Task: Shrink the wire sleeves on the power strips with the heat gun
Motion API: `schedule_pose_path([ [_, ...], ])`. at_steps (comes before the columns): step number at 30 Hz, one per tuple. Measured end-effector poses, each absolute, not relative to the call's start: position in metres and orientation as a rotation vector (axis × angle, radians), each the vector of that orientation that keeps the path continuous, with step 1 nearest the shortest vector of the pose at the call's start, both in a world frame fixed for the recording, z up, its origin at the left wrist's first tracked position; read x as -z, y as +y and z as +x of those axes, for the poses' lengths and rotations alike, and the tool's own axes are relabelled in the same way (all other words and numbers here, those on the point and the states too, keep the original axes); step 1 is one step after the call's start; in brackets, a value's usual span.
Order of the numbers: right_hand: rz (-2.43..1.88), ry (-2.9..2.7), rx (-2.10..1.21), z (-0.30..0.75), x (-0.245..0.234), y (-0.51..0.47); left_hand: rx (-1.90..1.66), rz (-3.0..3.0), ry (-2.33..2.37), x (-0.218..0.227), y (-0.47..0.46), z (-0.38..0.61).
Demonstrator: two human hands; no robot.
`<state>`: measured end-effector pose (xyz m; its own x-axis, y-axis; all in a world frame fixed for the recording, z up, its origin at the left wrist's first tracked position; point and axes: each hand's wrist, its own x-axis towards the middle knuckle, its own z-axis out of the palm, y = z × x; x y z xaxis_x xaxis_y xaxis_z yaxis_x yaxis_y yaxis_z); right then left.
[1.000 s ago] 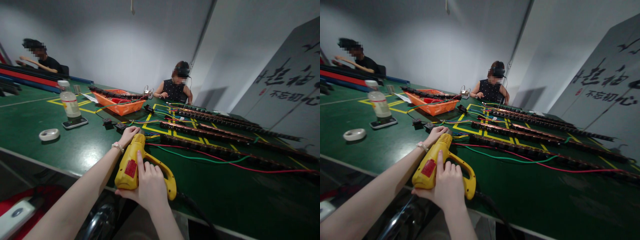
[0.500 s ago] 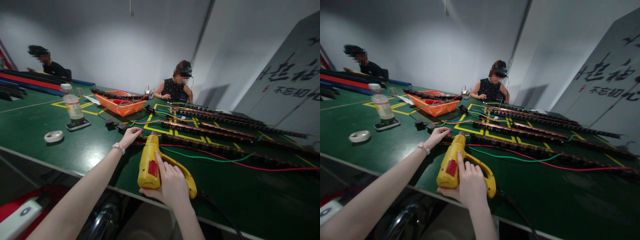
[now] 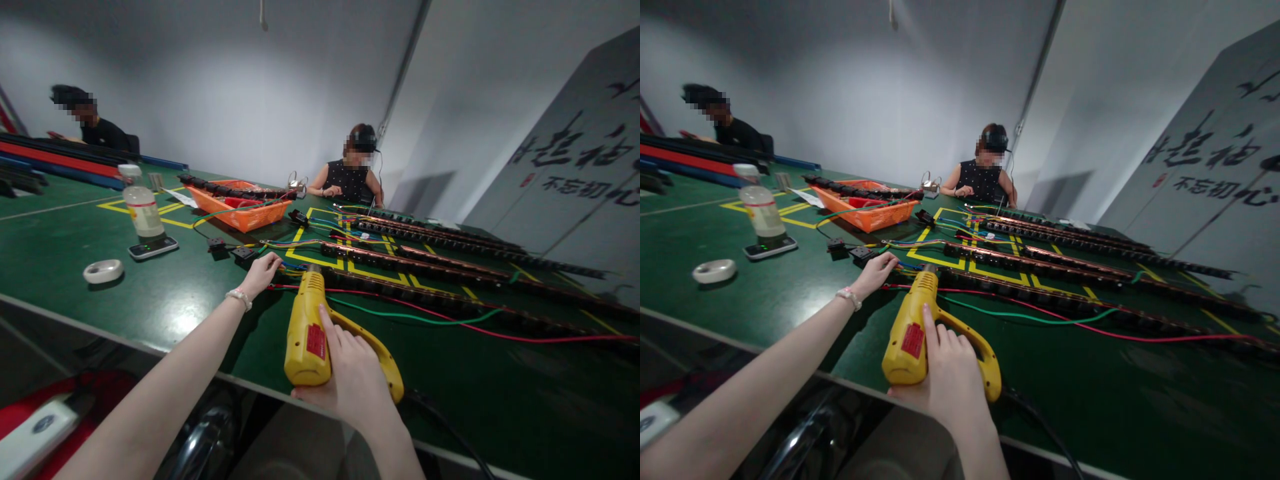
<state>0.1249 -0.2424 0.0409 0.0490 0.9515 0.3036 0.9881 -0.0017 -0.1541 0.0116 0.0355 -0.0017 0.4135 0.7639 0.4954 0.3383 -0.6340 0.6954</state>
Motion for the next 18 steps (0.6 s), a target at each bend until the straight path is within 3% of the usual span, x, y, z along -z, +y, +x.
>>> schedule_pose_path([
  [6,-2.011,-2.025,0.343,0.124,-0.033,-0.242,-1.100,2.200,1.087,0.008,0.041,0.014],
  [18,-2.010,-2.046,0.437,0.079,-0.029,-0.214,-1.094,2.117,0.935,0.009,0.048,0.015],
])
